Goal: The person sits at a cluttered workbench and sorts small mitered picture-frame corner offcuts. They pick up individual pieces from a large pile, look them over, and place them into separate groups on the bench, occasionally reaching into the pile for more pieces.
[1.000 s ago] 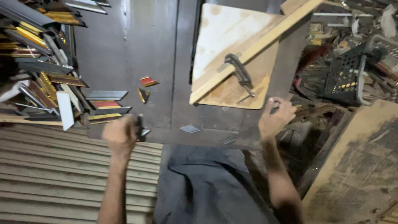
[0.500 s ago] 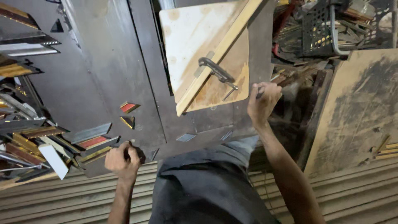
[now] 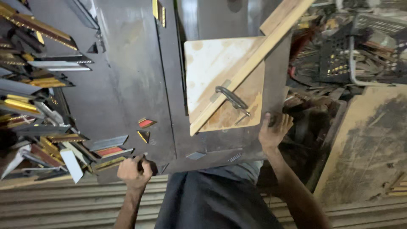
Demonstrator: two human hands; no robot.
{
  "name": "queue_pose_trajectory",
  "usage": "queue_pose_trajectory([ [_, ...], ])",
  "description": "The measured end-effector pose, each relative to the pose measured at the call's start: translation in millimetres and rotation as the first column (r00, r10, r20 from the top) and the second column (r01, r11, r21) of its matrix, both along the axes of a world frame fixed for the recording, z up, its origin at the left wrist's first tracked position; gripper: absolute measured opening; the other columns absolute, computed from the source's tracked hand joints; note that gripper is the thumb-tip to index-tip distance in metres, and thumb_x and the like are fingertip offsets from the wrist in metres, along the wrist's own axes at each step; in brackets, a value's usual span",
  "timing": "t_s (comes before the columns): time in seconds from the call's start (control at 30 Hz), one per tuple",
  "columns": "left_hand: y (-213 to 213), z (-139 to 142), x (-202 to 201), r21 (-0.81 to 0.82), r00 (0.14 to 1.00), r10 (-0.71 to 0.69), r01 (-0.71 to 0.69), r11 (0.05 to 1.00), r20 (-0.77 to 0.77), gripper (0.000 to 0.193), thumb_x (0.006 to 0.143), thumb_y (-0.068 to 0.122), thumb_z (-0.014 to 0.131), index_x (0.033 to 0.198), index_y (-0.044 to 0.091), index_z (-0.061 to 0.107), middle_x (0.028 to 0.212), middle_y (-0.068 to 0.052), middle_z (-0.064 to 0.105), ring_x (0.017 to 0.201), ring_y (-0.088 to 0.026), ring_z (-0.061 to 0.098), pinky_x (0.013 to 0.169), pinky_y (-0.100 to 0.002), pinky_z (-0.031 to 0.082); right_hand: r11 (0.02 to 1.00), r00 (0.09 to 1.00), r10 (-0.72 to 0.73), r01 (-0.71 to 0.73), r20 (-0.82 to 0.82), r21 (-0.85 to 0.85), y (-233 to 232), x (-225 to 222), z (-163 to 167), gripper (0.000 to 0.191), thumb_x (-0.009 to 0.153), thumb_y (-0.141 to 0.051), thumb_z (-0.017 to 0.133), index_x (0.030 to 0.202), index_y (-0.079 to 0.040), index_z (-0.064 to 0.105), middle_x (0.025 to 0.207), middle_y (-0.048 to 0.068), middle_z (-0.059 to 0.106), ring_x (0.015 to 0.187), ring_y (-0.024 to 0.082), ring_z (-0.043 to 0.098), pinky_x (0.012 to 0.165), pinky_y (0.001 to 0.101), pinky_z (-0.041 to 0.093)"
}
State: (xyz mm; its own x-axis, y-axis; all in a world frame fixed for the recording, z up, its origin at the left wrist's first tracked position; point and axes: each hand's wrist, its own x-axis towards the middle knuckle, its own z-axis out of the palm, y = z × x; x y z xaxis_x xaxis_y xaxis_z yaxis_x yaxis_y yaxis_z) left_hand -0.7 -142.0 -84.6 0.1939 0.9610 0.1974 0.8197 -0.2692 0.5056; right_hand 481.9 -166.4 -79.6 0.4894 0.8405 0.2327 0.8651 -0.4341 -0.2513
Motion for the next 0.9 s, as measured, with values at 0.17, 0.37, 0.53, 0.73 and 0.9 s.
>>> queue_pose_trajectory([
  [0.17,-1.8,3.1,0.9,-0.003,1.000,0.000,0.000,1.000,0.002,0.017,0.076,0.005,0.071,0.093,0.006,0.071,0.076,-0.012,0.058,0.067,-0.035,0.055,0.064,-0.046,0.043,1.000,0.995,0.005,-0.006,-0.097,-0.003,-0.7,1.9,-1.7,0.023,0.104,-0.022,0.062,0.092,-0.004,0.054,0.093,0.014,0.051,0.097,0.040,0.050,0.097,0.0567,0.038],
  [0.37,1.7,4.8,4.2,0.025,1.000,0.017,-0.018,1.000,0.019,0.014,0.078,0.004,0.071,0.092,0.006,0.070,0.077,-0.013,0.058,0.070,-0.035,0.057,0.066,-0.046,0.045,0.998,0.992,0.027,-0.019,-0.126,0.062,6.0,-1.9,9.3,0.017,0.097,-0.014,0.068,0.092,-0.004,0.055,0.094,0.014,0.052,0.097,0.038,0.049,0.087,0.0509,0.037],
  [0.53,8.0,11.7,8.6,0.071,0.995,0.028,-0.035,0.997,0.092,0.011,0.080,0.002,0.071,0.092,0.004,0.068,0.082,-0.013,0.062,0.075,-0.035,0.061,0.071,-0.046,0.048,0.996,0.996,0.013,-0.006,-0.085,0.089,17.2,-7.1,17.6,0.014,0.096,-0.013,0.068,0.093,-0.005,0.056,0.094,0.011,0.053,0.096,0.035,0.050,0.089,0.0490,0.038],
  [0.73,-0.1,-7.8,4.3,0.110,0.995,0.057,-0.066,0.992,0.077,0.010,0.084,0.002,0.071,0.094,0.003,0.070,0.083,-0.014,0.064,0.077,-0.034,0.063,0.072,-0.045,0.050,0.995,1.000,0.019,-0.020,0.008,0.102,19.7,-6.6,19.0,0.015,0.094,-0.019,0.067,0.095,-0.007,0.058,0.094,0.010,0.055,0.097,0.034,0.051,0.091,0.0499,0.039],
  [0.9,3.1,-16.0,9.9,-0.076,0.918,0.193,-0.232,0.970,-0.345,0.012,0.090,0.014,0.074,0.083,0.004,0.070,0.071,-0.016,0.061,0.067,-0.034,0.061,0.066,-0.044,0.049,0.997,0.999,-0.038,0.039,-0.013,0.061,20.9,-4.4,25.6,0.014,0.091,-0.023,0.067,0.092,-0.011,0.061,0.093,0.010,0.058,0.096,0.034,0.053,0.082,0.0497,0.039],
])
